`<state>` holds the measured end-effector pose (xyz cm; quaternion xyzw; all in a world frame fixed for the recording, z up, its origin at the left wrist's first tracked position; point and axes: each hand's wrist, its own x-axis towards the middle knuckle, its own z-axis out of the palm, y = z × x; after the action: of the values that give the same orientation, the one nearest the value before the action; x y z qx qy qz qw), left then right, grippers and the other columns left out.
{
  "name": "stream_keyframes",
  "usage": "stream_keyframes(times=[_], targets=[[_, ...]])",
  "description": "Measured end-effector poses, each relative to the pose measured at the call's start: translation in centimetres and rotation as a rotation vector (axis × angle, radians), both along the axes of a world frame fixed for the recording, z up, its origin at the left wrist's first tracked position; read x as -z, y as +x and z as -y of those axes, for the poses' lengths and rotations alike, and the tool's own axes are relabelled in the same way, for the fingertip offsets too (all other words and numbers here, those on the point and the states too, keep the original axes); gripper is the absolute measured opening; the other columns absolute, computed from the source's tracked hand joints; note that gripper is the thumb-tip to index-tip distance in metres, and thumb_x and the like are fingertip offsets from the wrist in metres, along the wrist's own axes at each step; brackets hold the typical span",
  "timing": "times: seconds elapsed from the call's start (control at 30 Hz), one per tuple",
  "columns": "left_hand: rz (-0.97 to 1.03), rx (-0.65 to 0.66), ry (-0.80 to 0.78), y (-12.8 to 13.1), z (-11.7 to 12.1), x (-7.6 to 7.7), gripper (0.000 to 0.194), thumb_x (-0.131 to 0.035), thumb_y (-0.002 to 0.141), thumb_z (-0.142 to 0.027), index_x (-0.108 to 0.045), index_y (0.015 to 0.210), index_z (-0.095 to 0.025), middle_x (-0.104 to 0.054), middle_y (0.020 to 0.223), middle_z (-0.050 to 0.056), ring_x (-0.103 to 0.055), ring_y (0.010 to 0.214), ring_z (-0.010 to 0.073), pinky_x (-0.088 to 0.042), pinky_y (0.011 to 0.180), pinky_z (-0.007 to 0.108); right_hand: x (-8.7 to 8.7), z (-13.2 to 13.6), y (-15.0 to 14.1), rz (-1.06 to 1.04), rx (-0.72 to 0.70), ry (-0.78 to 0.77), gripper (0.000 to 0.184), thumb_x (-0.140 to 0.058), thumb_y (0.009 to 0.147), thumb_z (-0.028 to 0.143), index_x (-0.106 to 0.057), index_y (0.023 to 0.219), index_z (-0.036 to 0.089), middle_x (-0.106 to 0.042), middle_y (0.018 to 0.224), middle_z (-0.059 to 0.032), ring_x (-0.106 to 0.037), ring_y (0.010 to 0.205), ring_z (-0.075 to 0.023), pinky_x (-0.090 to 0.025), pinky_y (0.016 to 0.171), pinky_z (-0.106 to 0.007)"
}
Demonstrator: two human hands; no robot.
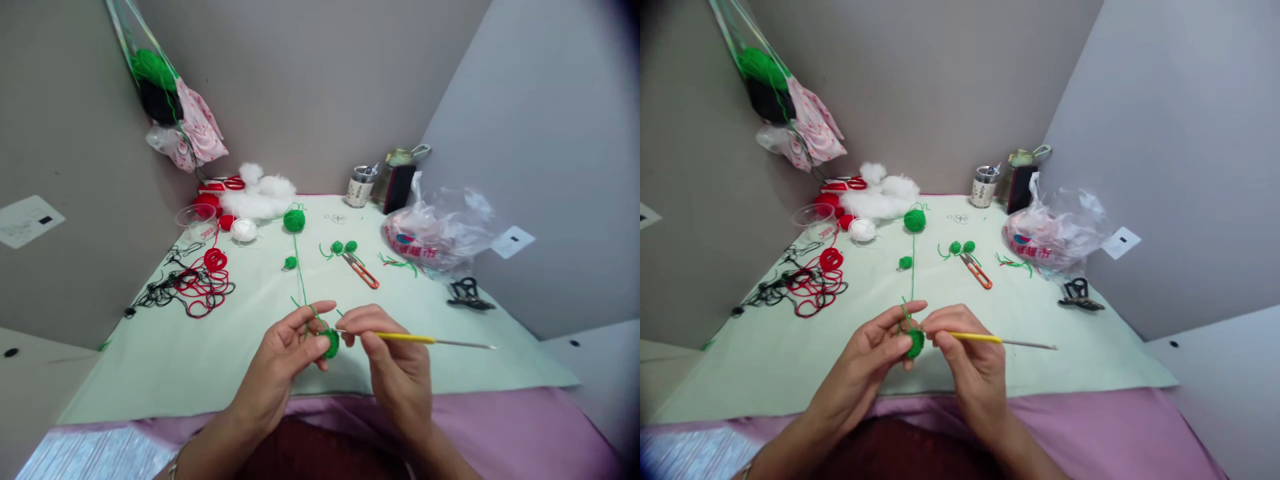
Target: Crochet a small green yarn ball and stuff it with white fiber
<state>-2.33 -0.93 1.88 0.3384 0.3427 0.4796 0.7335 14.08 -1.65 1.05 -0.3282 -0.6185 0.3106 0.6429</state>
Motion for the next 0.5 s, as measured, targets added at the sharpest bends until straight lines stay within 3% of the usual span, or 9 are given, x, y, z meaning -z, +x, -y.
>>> stream_keyframes(times=[0.1, 0.17, 0.23, 0.3, 0.4, 0.5], targets=[[-0.063, -0.019, 0.055, 0.5, 0.4, 0.3, 0.042, -0.089, 0.079, -0.033, -0.08, 0.119, -0.028, -0.066, 0.088, 0.001, -0.057, 0.081, 0.0116, -0.048, 0.078, 0.023, 0.2, 0.0, -0.4, 0.123, 0.046, 0.054, 0.022, -0.059, 0.1, 0.011, -0.076, 0.104, 0.024, -0.075, 0.089, -0.0049, -0.072, 0.085, -0.019, -0.059, 0.07, -0.031], [-0.049, -0.068, 0.05, 0.8, 0.5, 0.4, 0.044, -0.091, 0.077, -0.033, -0.08, 0.12, -0.029, -0.066, 0.086, -0.001, -0.056, 0.08, 0.0107, -0.046, 0.079, 0.022, 0.5, 0.2, -0.5, 0.277, 0.15, 0.181, 0.029, -0.06, 0.097, 0.006, -0.076, 0.112, 0.025, -0.075, 0.095, -0.0063, -0.072, 0.086, -0.0191, -0.06, 0.07, -0.03], [0.029, -0.082, -0.017, 1.0, 0.4, 0.3, 0.048, -0.092, 0.076, -0.033, -0.079, 0.122, -0.029, -0.067, 0.088, 0.0, -0.058, 0.083, 0.0111, -0.046, 0.082, 0.022, 0.7, 0.4, -0.5, 0.438, 0.24, 0.328, 0.035, -0.063, 0.094, 0.003, -0.077, 0.118, 0.024, -0.076, 0.104, -0.0098, -0.072, 0.093, -0.0212, -0.061, 0.075, -0.032], [0.14, -0.025, -0.133, 1.0, 0.2, 0.1, 0.051, -0.092, 0.075, -0.032, -0.079, 0.124, -0.025, -0.068, 0.091, 0.002, -0.059, 0.085, 0.0118, -0.047, 0.084, 0.023, 0.6, 0.4, -0.3, 0.463, 0.252, 0.368, 0.035, -0.062, 0.094, 0.003, -0.077, 0.118, 0.023, -0.076, 0.106, -0.0108, -0.072, 0.093, -0.0217, -0.061, 0.076, -0.032], [0.218, 0.039, -0.223, 0.7, -0.2, -0.1, 0.048, -0.092, 0.072, -0.03, -0.081, 0.118, -0.019, -0.065, 0.086, 0.002, -0.054, 0.076, 0.0094, -0.046, 0.082, 0.024, 0.0, 0.1, -0.1, 0.196, 0.198, 0.165, 0.027, -0.057, 0.099, 0.009, -0.077, 0.108, 0.024, -0.073, 0.088, -0.0051, -0.068, 0.077, -0.017, -0.058, 0.067, -0.028], [0.141, -0.014, -0.134, 0.2, -0.3, -0.2, 0.045, -0.093, 0.07, -0.03, -0.083, 0.113, -0.02, -0.062, 0.083, 0.0, -0.051, 0.075, 0.0099, -0.044, 0.079, 0.024, -0.4, -0.3, -0.1, -0.053, 0.085, -0.034, 0.022, -0.056, 0.103, 0.02, -0.076, 0.096, 0.025, -0.069, 0.079, -0.0019, -0.062, 0.065, -0.0141, -0.054, 0.06, -0.026]])
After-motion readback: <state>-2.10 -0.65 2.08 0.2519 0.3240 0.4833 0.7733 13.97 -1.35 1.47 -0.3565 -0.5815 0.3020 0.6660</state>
